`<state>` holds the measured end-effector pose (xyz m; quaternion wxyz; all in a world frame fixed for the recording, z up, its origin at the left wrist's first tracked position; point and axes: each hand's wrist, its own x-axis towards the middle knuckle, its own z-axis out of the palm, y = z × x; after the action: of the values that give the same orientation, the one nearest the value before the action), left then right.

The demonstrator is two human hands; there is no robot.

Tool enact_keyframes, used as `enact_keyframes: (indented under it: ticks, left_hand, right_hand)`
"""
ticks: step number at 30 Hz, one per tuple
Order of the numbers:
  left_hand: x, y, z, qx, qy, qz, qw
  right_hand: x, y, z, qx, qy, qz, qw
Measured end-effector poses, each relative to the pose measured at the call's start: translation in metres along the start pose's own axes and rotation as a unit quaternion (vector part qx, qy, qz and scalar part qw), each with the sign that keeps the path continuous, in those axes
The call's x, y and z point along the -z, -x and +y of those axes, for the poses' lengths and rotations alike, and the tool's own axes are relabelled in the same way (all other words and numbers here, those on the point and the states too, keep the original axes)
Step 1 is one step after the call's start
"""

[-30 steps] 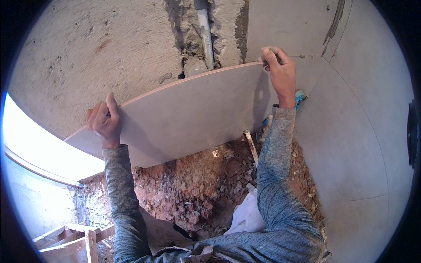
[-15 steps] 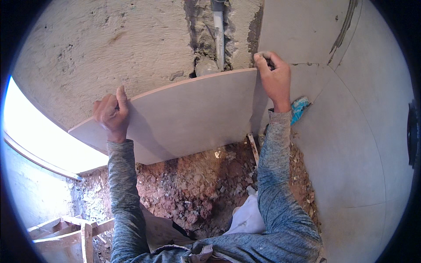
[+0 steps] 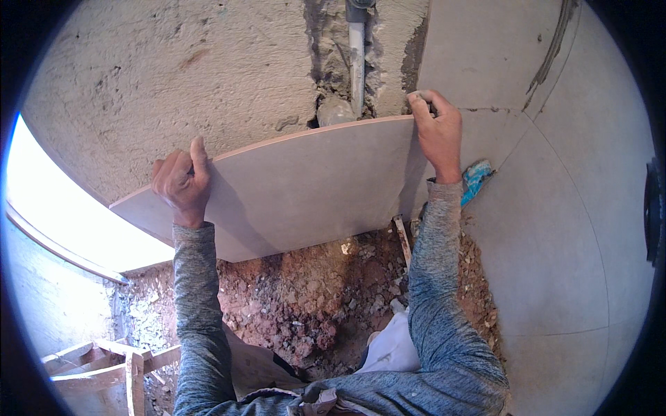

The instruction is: The person picks up a large tile from a stack, carries it into a small room, and holds it against the wall near plumbing pipes while using a marker to draw a cutting line on the tile surface.

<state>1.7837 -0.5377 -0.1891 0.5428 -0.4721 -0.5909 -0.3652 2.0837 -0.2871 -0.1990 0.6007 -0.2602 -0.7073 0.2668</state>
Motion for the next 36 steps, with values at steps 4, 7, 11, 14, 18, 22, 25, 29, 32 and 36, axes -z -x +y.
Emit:
enact_keyframes:
  ticks: [4,7,11,14,18,22,25,29,32,36]
  left_hand:
    - [-0.001,0.0,0.001,-0.003,0.012,0.005,1.0]
    - [-0.002,0.001,0.0,0.0,0.001,-0.002,1.0]
    - [-0.001,0.001,-0.001,0.004,-0.004,-0.009,1.0]
    - [0.003,0.001,-0.002,0.003,0.002,-0.007,1.0]
    - [0.01,0.003,0.002,-0.006,0.001,-0.019,1.0]
    - [0.017,0.008,0.006,0.009,0.017,-0.023,1.0]
    - [0.028,0.008,0.013,0.0,0.025,-0.031,0.999]
    - [0.043,0.007,0.019,-0.007,0.025,-0.048,0.999]
    - [0.05,0.01,0.022,-0.01,0.031,-0.062,0.998]
    - [0.056,0.011,0.027,-0.019,0.027,-0.068,0.997]
  right_hand:
    - [0.002,0.0,0.002,-0.018,-0.003,-0.011,1.0]
    - [0.0,-0.001,0.006,0.011,-0.004,0.005,1.0]
    - [0.003,-0.002,0.003,-0.024,-0.006,-0.035,0.999]
    - [0.004,-0.002,-0.003,-0.013,0.007,-0.045,0.999]
    - [0.008,0.004,-0.004,0.001,0.006,-0.037,0.999]
    - [0.012,0.019,-0.004,0.009,0.002,-0.01,1.0]
    - [0.021,0.03,-0.01,-0.026,-0.011,0.001,1.0]
    - [0.027,0.041,-0.019,-0.033,-0.015,0.009,0.999]
    - [0.029,0.049,-0.021,-0.036,-0.019,0.026,0.999]
    - [0.031,0.056,-0.016,-0.012,-0.029,0.045,0.998]
